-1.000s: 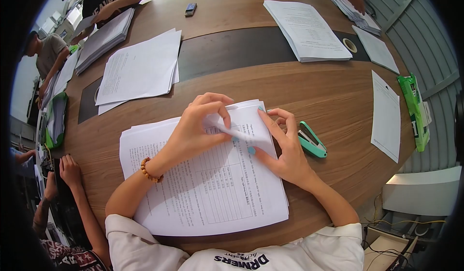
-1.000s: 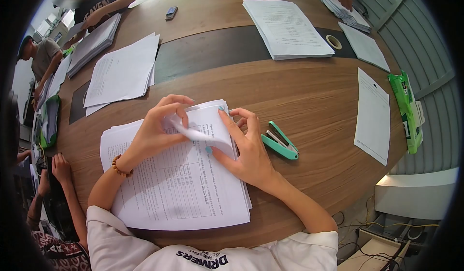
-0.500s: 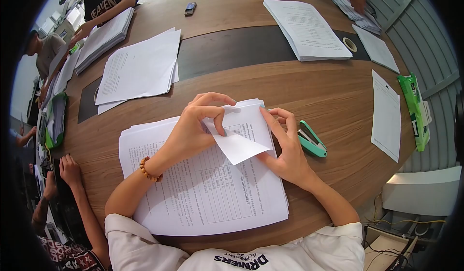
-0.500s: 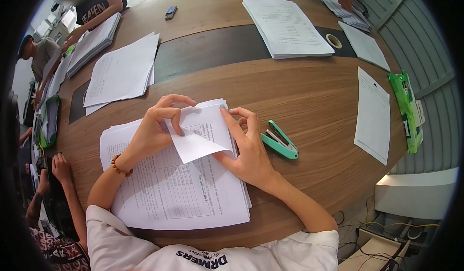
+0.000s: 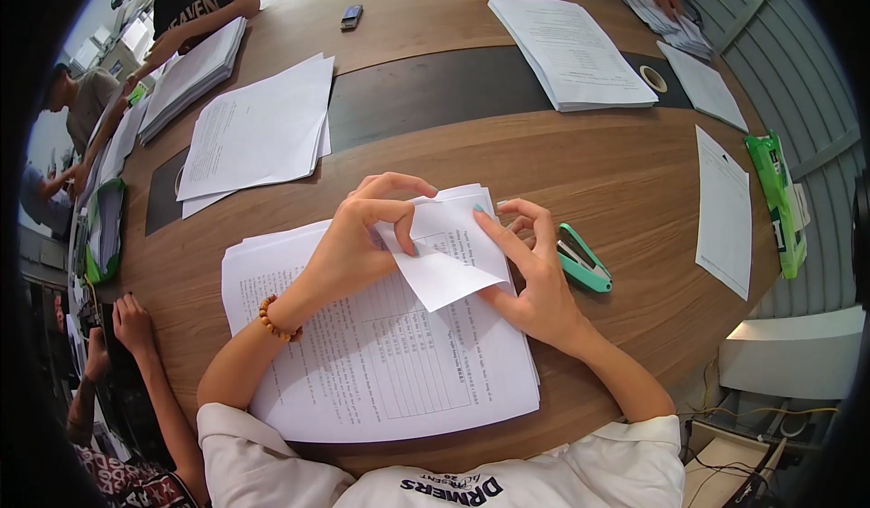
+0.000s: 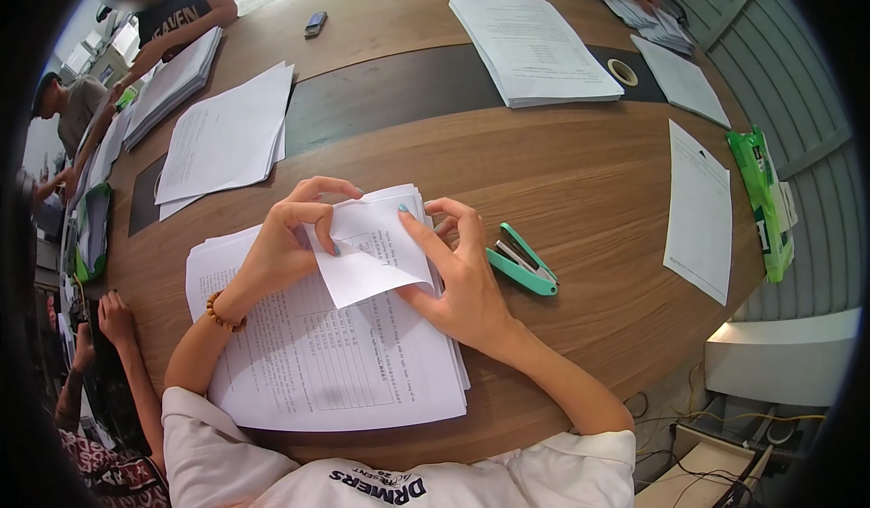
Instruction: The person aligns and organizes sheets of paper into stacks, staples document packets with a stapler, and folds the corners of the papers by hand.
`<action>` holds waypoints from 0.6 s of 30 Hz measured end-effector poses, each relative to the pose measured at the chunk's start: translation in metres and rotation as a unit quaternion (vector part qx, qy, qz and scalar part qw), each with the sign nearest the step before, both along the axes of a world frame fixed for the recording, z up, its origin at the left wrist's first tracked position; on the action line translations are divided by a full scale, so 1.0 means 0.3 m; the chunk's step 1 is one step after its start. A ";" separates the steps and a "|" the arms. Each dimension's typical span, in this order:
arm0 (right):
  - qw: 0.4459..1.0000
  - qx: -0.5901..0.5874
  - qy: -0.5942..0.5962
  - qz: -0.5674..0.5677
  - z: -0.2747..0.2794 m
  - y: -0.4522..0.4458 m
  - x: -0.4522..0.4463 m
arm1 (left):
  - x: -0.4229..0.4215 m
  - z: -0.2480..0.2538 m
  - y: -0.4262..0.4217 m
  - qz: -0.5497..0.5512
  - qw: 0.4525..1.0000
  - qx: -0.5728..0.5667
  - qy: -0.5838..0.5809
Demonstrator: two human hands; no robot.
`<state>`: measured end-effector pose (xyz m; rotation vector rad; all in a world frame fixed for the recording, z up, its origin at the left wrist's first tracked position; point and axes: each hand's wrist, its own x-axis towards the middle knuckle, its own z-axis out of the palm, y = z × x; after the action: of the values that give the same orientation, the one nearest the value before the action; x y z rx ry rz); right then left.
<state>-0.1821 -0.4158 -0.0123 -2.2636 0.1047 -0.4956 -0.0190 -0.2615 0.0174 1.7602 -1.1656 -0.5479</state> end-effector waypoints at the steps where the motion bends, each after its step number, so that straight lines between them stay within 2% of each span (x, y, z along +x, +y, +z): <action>1: 1.000 0.003 -0.005 -0.001 0.000 0.002 0.000 | -0.001 0.002 0.000 0.000 1.000 0.000 0.000; 5: 1.000 -0.020 -0.025 0.000 0.017 0.011 -0.001 | -0.002 0.003 -0.002 -0.001 1.000 -0.010 0.015; 8: 0.994 -0.086 -0.067 0.004 0.016 0.008 -0.001 | -0.006 0.008 0.001 0.011 1.000 -0.003 0.004; 10: 0.977 -0.153 -0.143 0.047 0.005 0.000 0.001 | -0.007 0.011 0.001 0.024 1.000 -0.014 0.008; 14: 0.984 -0.080 -0.156 0.017 -0.002 0.010 -0.008 | -0.012 0.013 0.008 0.053 0.997 0.030 0.056; 16: 0.996 -0.013 -0.079 -0.050 0.012 0.018 -0.010 | 0.004 -0.007 0.014 -0.037 0.996 -0.012 -0.082; 18: 0.998 -0.021 -0.043 -0.052 0.016 0.009 -0.007 | 0.000 0.000 0.014 -0.029 0.998 -0.007 -0.064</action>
<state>-0.1844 -0.4130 -0.0074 -2.2824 0.1699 -0.6546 -0.0191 -0.2573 0.0174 1.7741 -1.3093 -0.4656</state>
